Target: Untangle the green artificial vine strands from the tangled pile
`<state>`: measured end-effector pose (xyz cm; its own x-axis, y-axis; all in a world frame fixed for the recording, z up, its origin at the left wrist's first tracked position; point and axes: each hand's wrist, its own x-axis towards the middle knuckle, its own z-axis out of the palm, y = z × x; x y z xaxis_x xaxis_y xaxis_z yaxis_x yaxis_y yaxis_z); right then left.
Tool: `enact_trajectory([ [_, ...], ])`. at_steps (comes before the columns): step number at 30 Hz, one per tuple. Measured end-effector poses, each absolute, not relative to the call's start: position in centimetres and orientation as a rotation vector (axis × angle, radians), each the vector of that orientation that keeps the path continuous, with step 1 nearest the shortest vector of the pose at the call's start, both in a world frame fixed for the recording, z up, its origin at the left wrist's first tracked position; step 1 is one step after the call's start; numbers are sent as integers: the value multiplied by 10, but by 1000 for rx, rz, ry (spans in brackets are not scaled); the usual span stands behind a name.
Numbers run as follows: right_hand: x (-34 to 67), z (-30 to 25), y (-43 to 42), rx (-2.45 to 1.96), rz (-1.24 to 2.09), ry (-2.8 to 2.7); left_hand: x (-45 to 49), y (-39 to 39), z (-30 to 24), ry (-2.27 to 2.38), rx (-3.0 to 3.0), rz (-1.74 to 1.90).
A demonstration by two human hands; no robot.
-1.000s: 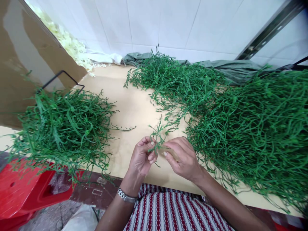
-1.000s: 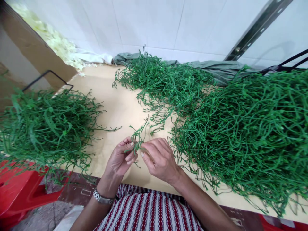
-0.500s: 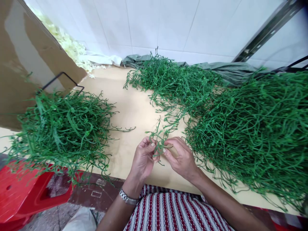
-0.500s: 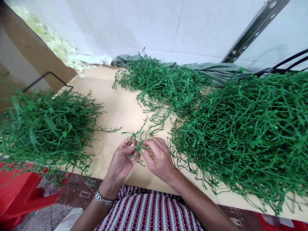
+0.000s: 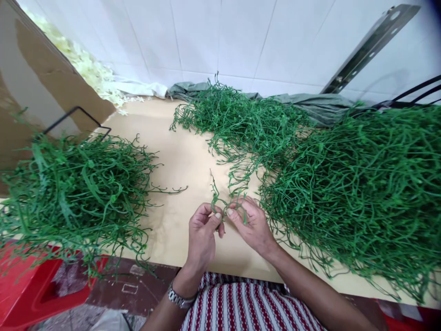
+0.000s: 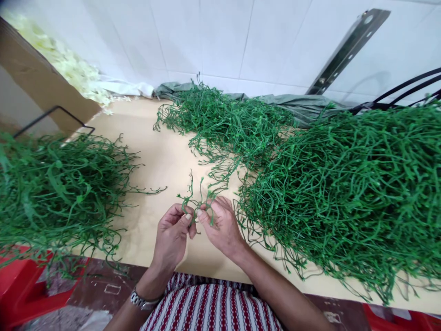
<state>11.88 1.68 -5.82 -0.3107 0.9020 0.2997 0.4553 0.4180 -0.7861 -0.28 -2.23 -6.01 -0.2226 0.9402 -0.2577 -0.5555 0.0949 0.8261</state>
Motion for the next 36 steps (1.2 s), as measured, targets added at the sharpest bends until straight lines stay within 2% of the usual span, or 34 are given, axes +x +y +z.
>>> enact_trajectory([
  [7, 122, -51, 20, -1058, 878, -1927, -2, -19, -62, 1178, 496, 1422],
  [12, 137, -45, 26, -822, 984, -2048, -7, -20, -61, 1147, 432, 1441],
  [21, 136, -33, 36, -557, 741, -2239, -20, -21, -54, 1018, 464, 1272],
  [28, 128, -39, 29, -663, 765, -2262, -22, -25, -62, 1039, 605, 1284],
  [36, 130, -45, 24, -642, 550, -2325, -18, -24, -62, 1038, 563, 1294],
])
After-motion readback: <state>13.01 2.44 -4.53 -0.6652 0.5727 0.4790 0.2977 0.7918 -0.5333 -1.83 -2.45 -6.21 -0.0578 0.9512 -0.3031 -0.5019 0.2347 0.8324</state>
